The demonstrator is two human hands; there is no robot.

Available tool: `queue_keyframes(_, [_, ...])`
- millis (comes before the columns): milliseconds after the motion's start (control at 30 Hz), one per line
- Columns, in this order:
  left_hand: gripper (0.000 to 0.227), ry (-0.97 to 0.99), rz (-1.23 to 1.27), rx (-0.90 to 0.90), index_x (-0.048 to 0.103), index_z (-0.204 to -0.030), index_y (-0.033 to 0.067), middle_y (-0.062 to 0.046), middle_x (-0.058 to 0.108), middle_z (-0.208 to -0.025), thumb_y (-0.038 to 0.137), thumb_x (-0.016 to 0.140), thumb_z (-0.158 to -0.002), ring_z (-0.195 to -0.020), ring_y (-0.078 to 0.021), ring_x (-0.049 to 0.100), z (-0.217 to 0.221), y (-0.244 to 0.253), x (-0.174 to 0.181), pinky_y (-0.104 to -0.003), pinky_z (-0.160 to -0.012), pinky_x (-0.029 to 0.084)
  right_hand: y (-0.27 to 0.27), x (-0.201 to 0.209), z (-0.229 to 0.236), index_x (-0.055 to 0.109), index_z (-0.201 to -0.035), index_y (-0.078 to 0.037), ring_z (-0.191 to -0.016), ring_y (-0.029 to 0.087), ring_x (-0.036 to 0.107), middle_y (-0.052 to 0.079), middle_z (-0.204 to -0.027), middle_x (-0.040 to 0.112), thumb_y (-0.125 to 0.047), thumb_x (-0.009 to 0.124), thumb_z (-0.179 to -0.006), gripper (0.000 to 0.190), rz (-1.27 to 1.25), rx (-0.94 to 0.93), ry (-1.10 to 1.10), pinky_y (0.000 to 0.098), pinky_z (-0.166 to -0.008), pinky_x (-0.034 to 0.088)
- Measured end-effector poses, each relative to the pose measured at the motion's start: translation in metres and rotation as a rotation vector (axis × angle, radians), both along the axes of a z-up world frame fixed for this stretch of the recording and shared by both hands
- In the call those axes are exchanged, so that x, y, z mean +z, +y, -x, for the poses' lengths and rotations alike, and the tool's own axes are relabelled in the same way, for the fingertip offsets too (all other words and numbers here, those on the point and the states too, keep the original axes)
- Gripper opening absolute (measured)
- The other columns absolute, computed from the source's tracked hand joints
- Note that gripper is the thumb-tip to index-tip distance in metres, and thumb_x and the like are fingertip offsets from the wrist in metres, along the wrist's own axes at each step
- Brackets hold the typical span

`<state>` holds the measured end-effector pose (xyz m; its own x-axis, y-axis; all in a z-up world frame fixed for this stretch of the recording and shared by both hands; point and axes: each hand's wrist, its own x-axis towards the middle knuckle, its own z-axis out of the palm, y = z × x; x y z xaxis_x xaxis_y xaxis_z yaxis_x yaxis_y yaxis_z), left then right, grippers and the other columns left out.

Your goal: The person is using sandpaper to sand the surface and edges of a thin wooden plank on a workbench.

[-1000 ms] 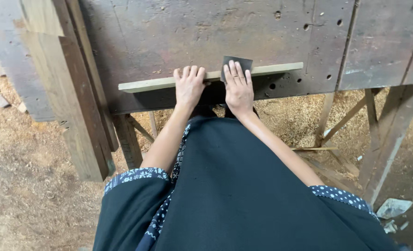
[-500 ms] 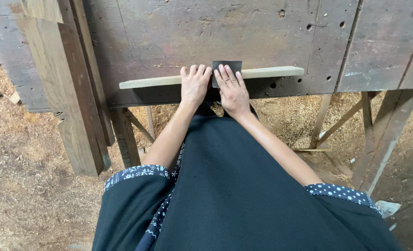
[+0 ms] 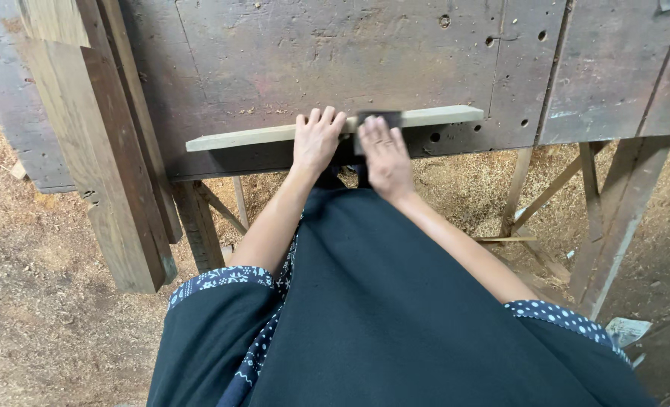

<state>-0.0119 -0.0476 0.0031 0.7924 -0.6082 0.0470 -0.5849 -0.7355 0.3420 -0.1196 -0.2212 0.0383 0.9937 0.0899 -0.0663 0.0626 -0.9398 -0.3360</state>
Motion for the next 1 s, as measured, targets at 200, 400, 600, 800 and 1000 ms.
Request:
queue_keyframes(200, [0.027,0.017,-0.029,-0.017,0.062,-0.112,0.0184,-0.002,0.060,-0.104,0.014,0.065,-0.085,-0.100,-0.0248,0.058,-0.005,-0.001,0.002,-0.046,-0.087,0.042,-0.001,0.000,-0.006,0.048,-0.157,-0.007,-0.156,0.025,0.033,0.011,-0.165,0.041,-0.008,0.048,-0.102,0.055,0.013,-0.062,-0.048,0.0478,-0.127,0.025])
queue_keyframes(400, [0.023,-0.076,0.028,-0.021,0.060,-0.112,0.0161,-0.001,0.060,-0.104,0.017,0.064,-0.089,-0.101,-0.0235,0.057,-0.007,-0.024,0.002,-0.046,-0.089,0.042,0.010,-0.004,-0.016,0.048,-0.156,-0.004,-0.156,0.025,0.032,0.013,-0.165,0.039,-0.010,0.048,-0.105,0.051,-0.091,-0.088,-0.030,0.0464,-0.128,0.023])
queue_keyframes(600, [0.023,0.011,-0.005,-0.035,0.059,-0.107,0.0131,-0.005,0.060,-0.101,0.027,0.063,-0.090,-0.099,-0.0263,0.058,-0.008,-0.030,-0.002,-0.047,-0.087,0.042,-0.027,-0.006,-0.020,0.048,-0.155,-0.002,-0.156,0.027,0.032,0.014,-0.165,0.041,-0.011,0.047,-0.109,0.047,0.024,-0.281,-0.137,0.0473,-0.129,0.022])
queue_keyframes(800, [0.027,-0.024,-0.021,-0.038,0.061,-0.113,0.0131,-0.004,0.061,-0.105,0.020,0.066,-0.087,-0.100,-0.0255,0.058,-0.010,-0.032,0.000,-0.047,-0.090,0.042,-0.025,0.009,-0.025,0.052,-0.152,-0.004,-0.151,0.027,0.038,0.014,-0.161,0.046,-0.008,0.045,-0.100,0.053,-0.071,-0.105,-0.030,0.0469,-0.125,0.025])
queue_keyframes(1000, [0.028,-0.030,-0.089,-0.061,0.061,-0.114,0.0148,-0.003,0.061,-0.108,0.022,0.070,-0.088,-0.103,-0.0249,0.057,-0.006,-0.035,-0.001,-0.049,-0.094,0.041,-0.013,0.005,-0.021,0.049,-0.154,-0.002,-0.154,0.027,0.036,0.015,-0.162,0.044,-0.011,0.047,-0.102,0.053,-0.010,-0.131,-0.083,0.0479,-0.126,0.025])
